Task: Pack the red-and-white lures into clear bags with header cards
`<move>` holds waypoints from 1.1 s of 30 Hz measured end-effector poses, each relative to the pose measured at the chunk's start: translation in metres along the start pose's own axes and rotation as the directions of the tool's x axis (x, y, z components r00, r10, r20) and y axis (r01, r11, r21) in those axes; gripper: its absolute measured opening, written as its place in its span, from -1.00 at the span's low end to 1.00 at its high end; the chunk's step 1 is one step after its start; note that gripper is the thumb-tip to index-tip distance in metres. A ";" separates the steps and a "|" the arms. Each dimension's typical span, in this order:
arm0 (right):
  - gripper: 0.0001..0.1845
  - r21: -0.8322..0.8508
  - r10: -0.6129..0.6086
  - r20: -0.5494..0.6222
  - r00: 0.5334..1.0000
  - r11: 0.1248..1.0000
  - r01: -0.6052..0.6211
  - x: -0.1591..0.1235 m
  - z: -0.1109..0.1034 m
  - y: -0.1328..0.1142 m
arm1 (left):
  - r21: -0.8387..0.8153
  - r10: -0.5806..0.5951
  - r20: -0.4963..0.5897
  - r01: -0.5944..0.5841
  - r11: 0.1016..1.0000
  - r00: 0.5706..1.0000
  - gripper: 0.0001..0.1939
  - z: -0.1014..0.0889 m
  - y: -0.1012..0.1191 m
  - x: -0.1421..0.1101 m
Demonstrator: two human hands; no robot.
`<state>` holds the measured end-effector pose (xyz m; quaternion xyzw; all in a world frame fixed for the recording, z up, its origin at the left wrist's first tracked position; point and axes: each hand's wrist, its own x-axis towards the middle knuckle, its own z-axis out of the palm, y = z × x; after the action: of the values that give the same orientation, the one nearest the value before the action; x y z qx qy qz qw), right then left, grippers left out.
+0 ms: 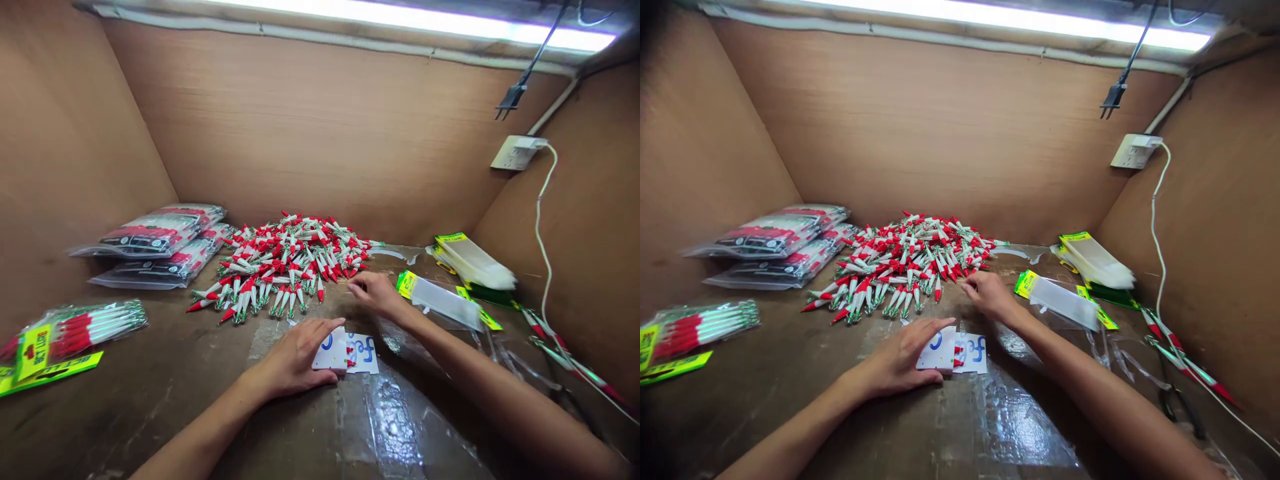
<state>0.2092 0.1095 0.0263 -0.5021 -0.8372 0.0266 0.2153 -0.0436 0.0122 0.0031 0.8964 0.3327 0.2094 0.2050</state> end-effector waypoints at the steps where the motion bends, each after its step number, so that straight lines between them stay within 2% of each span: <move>1: -0.75 -0.076 0.051 -0.020 0.999 0.996 -0.052 0.018 -0.002 0.007 | -0.003 -0.003 0.003 0.003 1.000 1.000 -0.08 -0.001 0.000 -0.001; 3: -0.75 -0.157 0.110 -0.058 0.992 0.981 -0.118 0.049 -0.009 0.025 | -0.006 -0.004 0.002 0.004 1.000 1.000 -0.05 -0.001 0.000 -0.002; 5: -0.74 -0.197 0.121 -0.048 0.992 0.972 -0.128 0.070 -0.016 0.044 | -0.002 -0.001 0.000 0.001 1.000 1.000 0.00 -0.002 -0.001 -0.003; 9: -0.68 -0.221 0.026 0.056 0.998 0.975 -0.013 0.086 -0.016 0.069 | 0.024 0.006 -0.007 -0.006 1.000 1.000 0.02 -0.004 -0.001 -0.005; 15: -0.55 -0.192 -0.190 0.113 0.975 0.959 0.209 0.094 -0.001 0.059 | 0.039 0.040 -0.028 -0.039 0.998 0.999 0.00 -0.008 0.003 -0.003; 20: -0.78 -0.130 -0.276 0.129 0.952 0.947 0.292 0.104 0.003 0.052 | 0.030 0.037 -0.032 -0.036 0.999 0.999 -0.07 -0.010 0.003 -0.003; 23: -0.86 -0.088 -0.250 0.037 0.968 0.964 0.252 0.106 0.001 0.057 | 0.023 0.044 -0.041 -0.043 0.999 0.998 -0.08 -0.009 0.002 -0.004; 26: -0.79 -0.024 -0.149 -0.162 0.975 0.989 0.147 0.102 -0.006 0.068 | 0.023 0.038 -0.037 -0.037 0.999 0.999 -0.06 -0.009 0.001 -0.004; 30: -0.66 0.111 0.042 -0.423 0.905 0.994 0.006 0.082 -0.025 0.089 | 0.024 0.026 -0.026 -0.025 0.999 0.999 -0.03 -0.009 0.001 -0.005; 33: -0.64 0.201 0.112 -0.501 0.858 0.980 -0.010 0.053 -0.033 0.101 | 0.015 0.028 -0.022 -0.028 0.999 0.999 -0.04 -0.009 0.000 -0.005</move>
<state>0.2848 0.1988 0.0478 -0.4945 -0.7276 -0.0199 0.4750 -0.0518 0.0109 0.0098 0.9000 0.3239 0.2199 0.1916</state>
